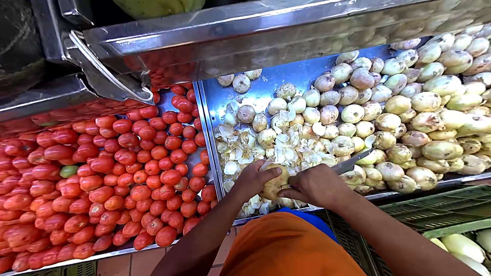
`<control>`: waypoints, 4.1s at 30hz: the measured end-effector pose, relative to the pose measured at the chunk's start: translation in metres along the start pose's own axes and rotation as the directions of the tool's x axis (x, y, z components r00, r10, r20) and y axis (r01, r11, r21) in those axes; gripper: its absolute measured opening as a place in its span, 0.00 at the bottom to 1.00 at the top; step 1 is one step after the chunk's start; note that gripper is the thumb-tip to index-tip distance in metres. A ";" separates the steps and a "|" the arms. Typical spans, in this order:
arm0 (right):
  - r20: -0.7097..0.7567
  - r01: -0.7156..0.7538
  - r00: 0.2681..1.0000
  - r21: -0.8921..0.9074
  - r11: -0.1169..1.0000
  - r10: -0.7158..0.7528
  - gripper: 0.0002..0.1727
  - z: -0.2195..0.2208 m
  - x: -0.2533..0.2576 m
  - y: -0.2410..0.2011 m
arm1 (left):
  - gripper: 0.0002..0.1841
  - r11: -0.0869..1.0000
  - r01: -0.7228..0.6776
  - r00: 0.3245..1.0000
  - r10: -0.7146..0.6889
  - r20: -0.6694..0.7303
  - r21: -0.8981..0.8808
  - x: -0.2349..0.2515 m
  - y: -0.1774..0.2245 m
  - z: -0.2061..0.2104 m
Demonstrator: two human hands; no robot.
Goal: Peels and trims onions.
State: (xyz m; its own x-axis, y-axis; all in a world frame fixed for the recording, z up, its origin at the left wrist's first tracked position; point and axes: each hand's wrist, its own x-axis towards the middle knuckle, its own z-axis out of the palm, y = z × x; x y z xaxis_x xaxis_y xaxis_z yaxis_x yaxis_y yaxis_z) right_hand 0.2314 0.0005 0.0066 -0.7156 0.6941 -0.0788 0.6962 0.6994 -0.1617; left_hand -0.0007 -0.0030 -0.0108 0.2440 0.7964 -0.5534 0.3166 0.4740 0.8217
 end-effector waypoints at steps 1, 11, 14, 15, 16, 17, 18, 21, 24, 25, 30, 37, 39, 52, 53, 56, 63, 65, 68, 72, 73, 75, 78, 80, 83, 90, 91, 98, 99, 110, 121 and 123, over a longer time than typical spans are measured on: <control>-0.068 0.009 0.998 -0.002 1.000 -0.009 0.41 0.004 -0.001 0.001 | 0.26 0.999 -0.001 1.000 0.000 -0.008 -0.038 0.003 -0.002 0.001; 0.315 -0.125 0.947 0.202 0.971 0.057 0.36 0.010 -0.017 -0.011 | 0.30 0.813 0.007 0.991 -0.082 -0.102 -0.582 0.018 -0.007 -0.029; 0.161 -0.158 0.979 0.193 0.968 0.128 0.38 0.003 -0.016 -0.003 | 0.30 0.813 0.050 0.996 -0.084 -0.032 -0.581 0.012 -0.002 -0.034; 0.093 -0.152 0.986 0.181 0.972 0.137 0.38 0.000 -0.014 0.000 | 0.30 0.822 0.059 0.997 -0.079 -0.012 -0.567 0.012 0.000 -0.033; 0.032 -0.144 0.990 0.163 0.976 0.140 0.39 -0.003 -0.011 0.002 | 0.30 0.834 0.066 0.997 -0.074 0.007 -0.548 0.012 0.001 -0.032; -0.016 -0.137 0.990 0.137 0.981 0.140 0.39 -0.006 -0.008 0.004 | 0.30 0.849 0.072 0.997 -0.072 0.020 -0.523 0.012 0.002 -0.031; -0.048 -0.130 0.989 0.108 0.986 0.136 0.39 -0.009 -0.005 0.005 | 0.29 0.870 0.073 0.997 -0.070 0.025 -0.488 0.011 0.003 -0.028; -0.057 -0.148 0.987 0.067 0.987 0.152 0.40 -0.015 0.004 0.004 | 0.27 0.925 0.064 0.998 -0.051 0.043 -0.375 0.011 0.004 -0.023; 0.036 -0.242 0.970 0.060 0.968 0.241 0.41 -0.021 0.005 0.002 | 0.28 0.948 0.039 0.999 -0.030 0.034 -0.315 0.011 0.003 -0.021; 0.087 -0.280 0.957 0.036 0.959 0.276 0.42 -0.024 0.004 0.002 | 0.29 0.952 0.035 0.999 -0.027 0.030 -0.305 0.010 0.003 -0.022; 0.238 -0.359 0.896 -0.110 0.927 0.375 0.44 -0.037 0.005 -0.006 | 0.25 0.956 -0.002 1.000 0.007 0.016 -0.292 0.008 0.001 -0.020; 0.402 -0.307 0.849 -0.153 0.940 0.342 0.44 -0.045 0.016 -0.015 | 0.26 0.990 0.000 0.998 0.009 0.064 -0.139 0.010 -0.001 -0.014; 0.421 -0.295 0.846 -0.141 0.945 0.327 0.44 -0.045 0.015 -0.014 | 0.26 0.994 0.009 0.996 0.000 0.090 -0.108 0.010 0.000 -0.014; 0.475 -0.039 0.875 -0.134 0.990 0.099 0.46 -0.042 0.008 -0.009 | 0.28 0.986 0.066 0.947 -0.110 0.300 0.152 0.004 0.007 -0.004; 0.469 0.017 0.883 -0.076 0.997 0.021 0.46 -0.035 0.006 -0.005 | 0.28 0.985 0.068 0.936 -0.118 0.332 0.158 0.002 0.005 -0.001; 0.436 0.143 0.886 0.068 0.987 -0.158 0.48 -0.013 -0.001 -0.001 | 0.29 0.982 0.075 0.903 -0.140 0.405 0.173 -0.002 -0.006 0.009; 0.313 0.207 0.923 0.093 0.974 -0.226 0.47 0.003 -0.011 0.003 | 0.30 0.983 0.121 0.879 -0.170 0.446 0.137 -0.007 -0.011 0.012; 0.278 0.207 0.935 0.080 0.975 -0.221 0.47 0.003 -0.015 0.003 | 0.30 0.986 0.121 0.875 -0.161 0.456 0.117 -0.007 -0.010 0.013; 0.275 0.185 0.941 0.070 0.980 -0.197 0.47 0.002 -0.019 0.003 | 0.32 0.985 0.121 0.879 -0.162 0.449 0.119 -0.007 -0.011 0.014; 0.225 0.195 0.952 0.080 0.977 -0.209 0.46 0.003 -0.023 0.003 | 0.33 0.982 0.110 0.877 -0.167 0.450 0.151 -0.005 -0.009 0.014; 0.216 0.197 0.954 0.078 0.977 -0.210 0.45 0.002 -0.023 0.003 | 0.32 0.983 0.101 0.876 -0.161 0.455 0.154 -0.006 -0.009 0.015; 0.215 0.196 0.954 0.070 0.978 -0.207 0.45 0.000 -0.025 0.003 | 0.31 0.985 0.093 0.872 -0.152 0.465 0.146 -0.005 -0.010 0.015; 0.223 0.173 0.958 0.044 0.984 -0.178 0.46 -0.002 -0.028 0.006 | 0.30 0.986 0.105 0.866 -0.155 0.475 0.129 -0.007 -0.010 0.014; 0.230 0.159 0.960 0.017 0.987 -0.159 0.46 -0.003 -0.028 0.005 | 0.30 0.985 0.120 0.867 -0.164 0.470 0.122 -0.008 -0.009 0.014; 0.252 0.153 0.957 -0.025 0.988 -0.142 0.46 -0.008 -0.027 -0.001 | 0.30 0.983 0.128 0.868 -0.175 0.466 0.130 -0.009 -0.008 0.013; 0.284 0.183 0.944 -0.028 0.983 -0.167 0.45 -0.010 -0.024 -0.006 | 0.29 0.983 0.130 0.868 -0.176 0.464 0.131 -0.010 -0.008 0.015; 0.280 0.190 0.944 -0.019 0.982 -0.177 0.46 -0.009 -0.024 -0.005 | 0.29 0.983 0.127 0.869 -0.176 0.463 0.136 -0.010 -0.007 0.015; 0.308 0.209 0.930 -0.001 0.978 -0.199 0.46 -0.008 -0.023 -0.005 | 0.29 0.974 0.113 0.870 -0.193 0.455 0.197 -0.011 -0.003 0.016; 0.308 0.208 0.931 0.002 0.978 -0.198 0.46 -0.008 -0.024 -0.005 | 0.30 0.971 0.114 0.870 -0.199 0.452 0.208 -0.011 -0.003 0.017; 0.255 0.105 0.962 -0.010 0.994 -0.099 0.46 -0.009 -0.035 -0.001 | 0.33 0.974 0.121 0.876 -0.196 0.440 0.194 -0.009 -0.005 0.015; 0.254 0.150 0.954 0.053 0.987 -0.158 0.46 0.003 -0.032 -0.004 | 0.33 0.965 0.133 0.879 -0.221 0.422 0.227 -0.008 -0.006 0.018; 0.246 0.152 0.955 0.067 0.986 -0.164 0.46 0.006 -0.031 -0.005 | 0.34 0.959 0.123 0.879 -0.225 0.420 0.257 -0.008 -0.006 0.017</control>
State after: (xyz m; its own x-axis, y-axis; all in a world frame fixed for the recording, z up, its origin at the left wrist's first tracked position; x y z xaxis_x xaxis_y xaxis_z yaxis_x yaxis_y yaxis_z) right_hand 0.2497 -0.0256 0.0036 -0.8116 0.5066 -0.2908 0.5742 0.7836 -0.2374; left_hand 0.0112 -0.0185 -0.0132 0.5283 0.4354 -0.7289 0.5690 0.4556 0.6846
